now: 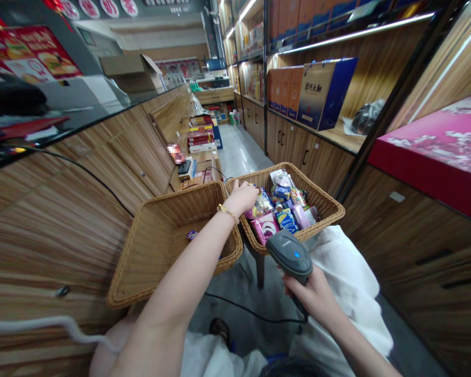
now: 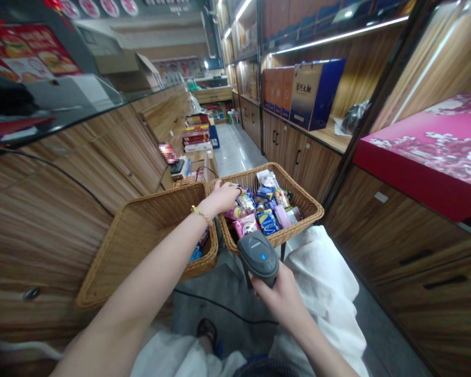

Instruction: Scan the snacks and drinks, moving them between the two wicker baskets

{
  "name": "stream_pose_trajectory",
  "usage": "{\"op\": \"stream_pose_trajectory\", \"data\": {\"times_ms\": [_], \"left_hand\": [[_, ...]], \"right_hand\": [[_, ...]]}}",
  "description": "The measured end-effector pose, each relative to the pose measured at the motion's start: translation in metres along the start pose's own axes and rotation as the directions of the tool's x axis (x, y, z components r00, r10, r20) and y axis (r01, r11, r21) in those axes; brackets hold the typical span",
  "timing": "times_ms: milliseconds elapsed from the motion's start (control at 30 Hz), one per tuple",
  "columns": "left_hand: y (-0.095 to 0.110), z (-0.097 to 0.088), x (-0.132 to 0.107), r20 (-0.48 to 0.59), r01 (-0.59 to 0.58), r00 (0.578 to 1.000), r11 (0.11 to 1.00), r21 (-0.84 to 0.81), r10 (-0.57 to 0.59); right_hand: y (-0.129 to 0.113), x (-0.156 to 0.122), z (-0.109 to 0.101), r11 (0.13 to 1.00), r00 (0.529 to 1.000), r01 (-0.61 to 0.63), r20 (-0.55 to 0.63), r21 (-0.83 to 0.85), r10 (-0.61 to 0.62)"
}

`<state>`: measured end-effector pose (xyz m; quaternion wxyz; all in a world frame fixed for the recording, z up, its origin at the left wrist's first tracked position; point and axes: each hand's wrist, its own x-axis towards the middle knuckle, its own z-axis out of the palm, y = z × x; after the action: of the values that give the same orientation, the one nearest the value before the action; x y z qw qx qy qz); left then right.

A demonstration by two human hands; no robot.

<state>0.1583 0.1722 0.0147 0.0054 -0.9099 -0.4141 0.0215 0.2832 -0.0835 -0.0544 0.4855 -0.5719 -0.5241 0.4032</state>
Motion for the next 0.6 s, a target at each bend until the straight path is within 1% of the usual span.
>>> {"op": "stream_pose_trajectory", "data": {"times_ms": [100, 233, 400, 600], "left_hand": [[-0.004, 0.002, 0.011, 0.046, -0.022, 0.999, 1.000, -0.001, 0.022], [-0.002, 0.000, 0.015, 0.053, -0.033, 0.998, 0.999, 0.001, 0.033], [-0.003, -0.003, 0.008, 0.055, -0.029, 0.998, 1.000, 0.012, 0.028], [-0.004, -0.008, -0.004, 0.010, -0.011, 1.000, 1.000, 0.013, 0.011]], "right_hand": [[0.004, 0.000, 0.000, 1.000, 1.000, 0.004, -0.001, 0.006, -0.004], [0.006, 0.000, 0.001, 1.000, 1.000, -0.001, 0.015, 0.003, 0.001], [0.002, 0.001, 0.004, 1.000, 0.999, 0.026, 0.020, -0.012, -0.026], [0.001, 0.001, 0.007, 1.000, 0.999, 0.021, 0.042, -0.020, -0.020]]}}
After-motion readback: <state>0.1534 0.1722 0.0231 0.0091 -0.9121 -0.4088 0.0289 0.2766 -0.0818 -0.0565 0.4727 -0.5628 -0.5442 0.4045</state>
